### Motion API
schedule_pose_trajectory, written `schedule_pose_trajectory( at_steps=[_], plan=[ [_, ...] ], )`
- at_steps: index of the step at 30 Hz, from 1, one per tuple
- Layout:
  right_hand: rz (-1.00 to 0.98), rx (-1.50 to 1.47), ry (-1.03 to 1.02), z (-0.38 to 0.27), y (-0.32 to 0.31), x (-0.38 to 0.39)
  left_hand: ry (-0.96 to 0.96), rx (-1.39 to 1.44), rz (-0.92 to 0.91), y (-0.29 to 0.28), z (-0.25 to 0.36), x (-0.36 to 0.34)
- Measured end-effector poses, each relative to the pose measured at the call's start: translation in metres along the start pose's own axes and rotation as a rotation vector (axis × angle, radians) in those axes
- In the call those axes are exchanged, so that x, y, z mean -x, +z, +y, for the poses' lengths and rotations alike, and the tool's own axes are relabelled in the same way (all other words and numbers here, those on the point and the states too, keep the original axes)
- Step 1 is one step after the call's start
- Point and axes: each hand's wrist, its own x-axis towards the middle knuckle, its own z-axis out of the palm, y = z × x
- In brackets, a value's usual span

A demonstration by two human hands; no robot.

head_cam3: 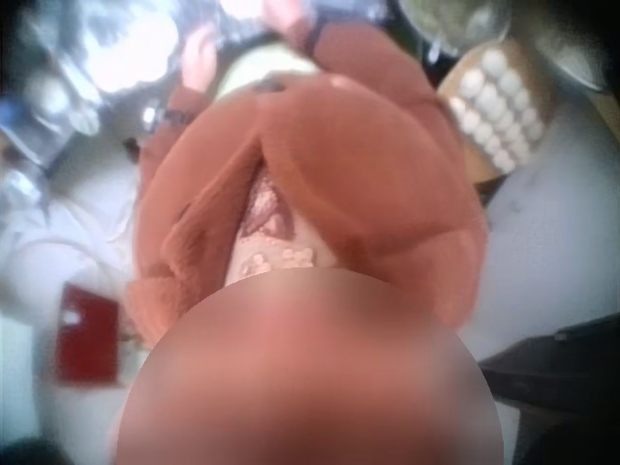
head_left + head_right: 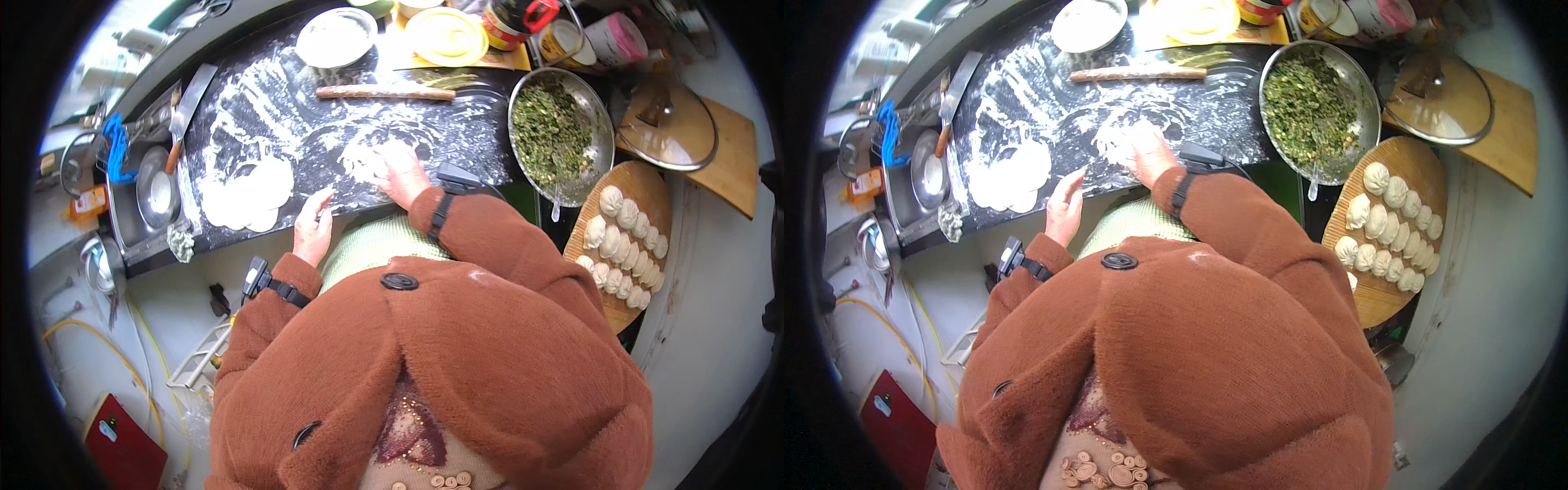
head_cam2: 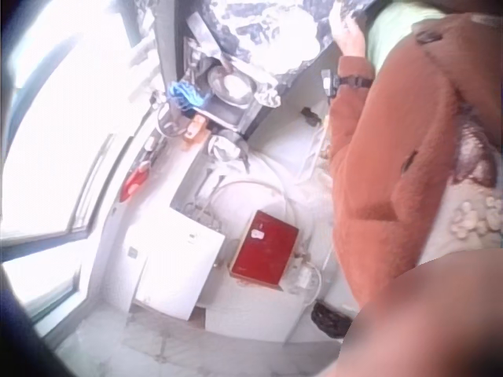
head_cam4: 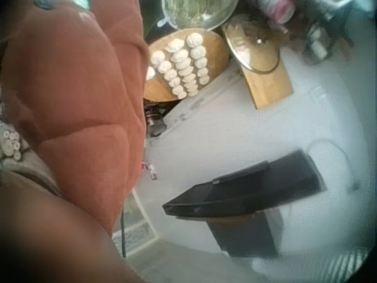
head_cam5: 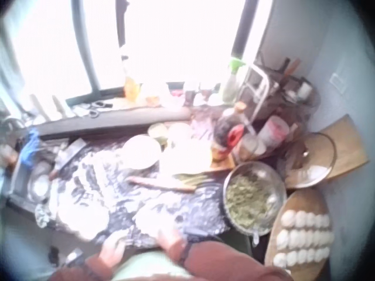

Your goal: The person repeatedly scoops a green vegetable filling onto round dough wrappers, pleats the edges to seal them, and places the finished dumplings on a wooden board. The person also flattens dough pieces on a floured countertop and uses a rolling pin to shape them.

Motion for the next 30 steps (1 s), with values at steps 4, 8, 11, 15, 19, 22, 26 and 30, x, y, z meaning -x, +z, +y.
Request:
schedule_pose_trajectory(
  at_steps=[4, 8, 11, 15, 19, 22, 26, 30],
  plan=[
    [-0.311, 0.154, -0.152, -0.005, 0.037, -0.045, 0.02, 0.089, 0.091, -0.015, -0.019, 0.019],
    [-0.194, 0.265, -0.116, -0.004, 0.057, -0.077, 0.006, 0.095, 0.112, -0.037, -0.029, 0.028],
    [-0.04, 0.143, 0.077, -0.004, 0.051, -0.074, -0.032, 0.121, 0.121, -0.048, -0.035, 0.031],
    [-0.086, 0.337, -0.105, -0.018, 0.047, -0.039, -0.03, 0.187, 0.128, -0.05, -0.039, 0.032],
    [-0.202, 0.338, -0.242, -0.029, 0.065, -0.056, 0.003, 0.166, 0.11, -0.053, -0.04, 0.031],
    [-0.056, 0.329, -0.256, -0.016, 0.06, -0.092, 0.014, 0.167, 0.101, -0.057, -0.041, 0.033],
    [-0.205, 0.264, -0.032, -0.004, 0.04, -0.084, -0.023, 0.213, 0.096, -0.059, -0.044, 0.035],
    [-0.181, -0.545, 0.207, -0.014, 0.053, -0.061, -0.101, 0.258, 0.112, -0.06, -0.047, 0.035]
  ],
)
